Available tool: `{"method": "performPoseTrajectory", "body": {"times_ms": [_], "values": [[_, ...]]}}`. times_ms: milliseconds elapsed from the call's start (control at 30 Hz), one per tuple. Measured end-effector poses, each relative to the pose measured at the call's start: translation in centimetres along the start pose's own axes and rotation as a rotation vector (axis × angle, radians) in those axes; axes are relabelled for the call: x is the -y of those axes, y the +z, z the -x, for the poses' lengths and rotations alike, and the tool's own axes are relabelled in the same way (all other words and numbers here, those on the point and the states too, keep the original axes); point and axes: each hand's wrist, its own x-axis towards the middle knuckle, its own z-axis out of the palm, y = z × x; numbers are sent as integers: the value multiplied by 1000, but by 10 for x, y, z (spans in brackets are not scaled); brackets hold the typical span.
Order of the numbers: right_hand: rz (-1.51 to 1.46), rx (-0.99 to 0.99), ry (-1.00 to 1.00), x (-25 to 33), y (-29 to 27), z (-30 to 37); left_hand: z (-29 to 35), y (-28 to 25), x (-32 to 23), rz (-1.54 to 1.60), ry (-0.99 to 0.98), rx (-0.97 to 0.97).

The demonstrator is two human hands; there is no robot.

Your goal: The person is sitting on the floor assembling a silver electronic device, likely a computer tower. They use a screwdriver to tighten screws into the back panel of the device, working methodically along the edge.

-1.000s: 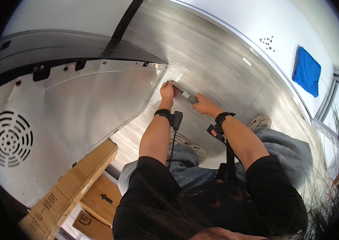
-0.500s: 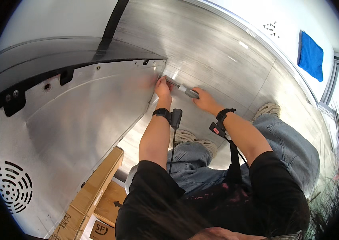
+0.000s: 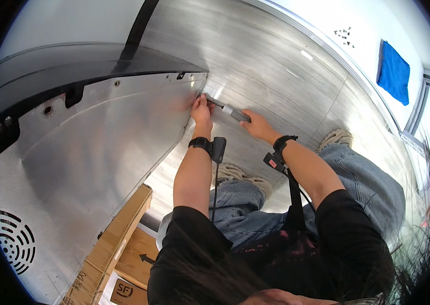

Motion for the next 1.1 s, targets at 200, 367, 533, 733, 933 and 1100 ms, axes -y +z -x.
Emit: {"method": "performPoseTrajectory", "body": {"times_ms": [200,367,533,733,933,1100], "values": [[-22,14,2,-15,3,-10,0,1,-2,-18,-12,-15],[-173,80,168,2,-5,-6,-3,1,1,-14,-13,-37],[-111,142,124,-6,-7,-10,-4,3,1,-18,-16,-28],[-131,183,181,9,-10,-6,-3,1,-1,-15,-21,-34],[-140,210,220,14,-12,-6,-1,3,-6,-16,-47,-49],[32,92,77,3,-1,-10,0,5,-6,-45,-10,-57]]}}
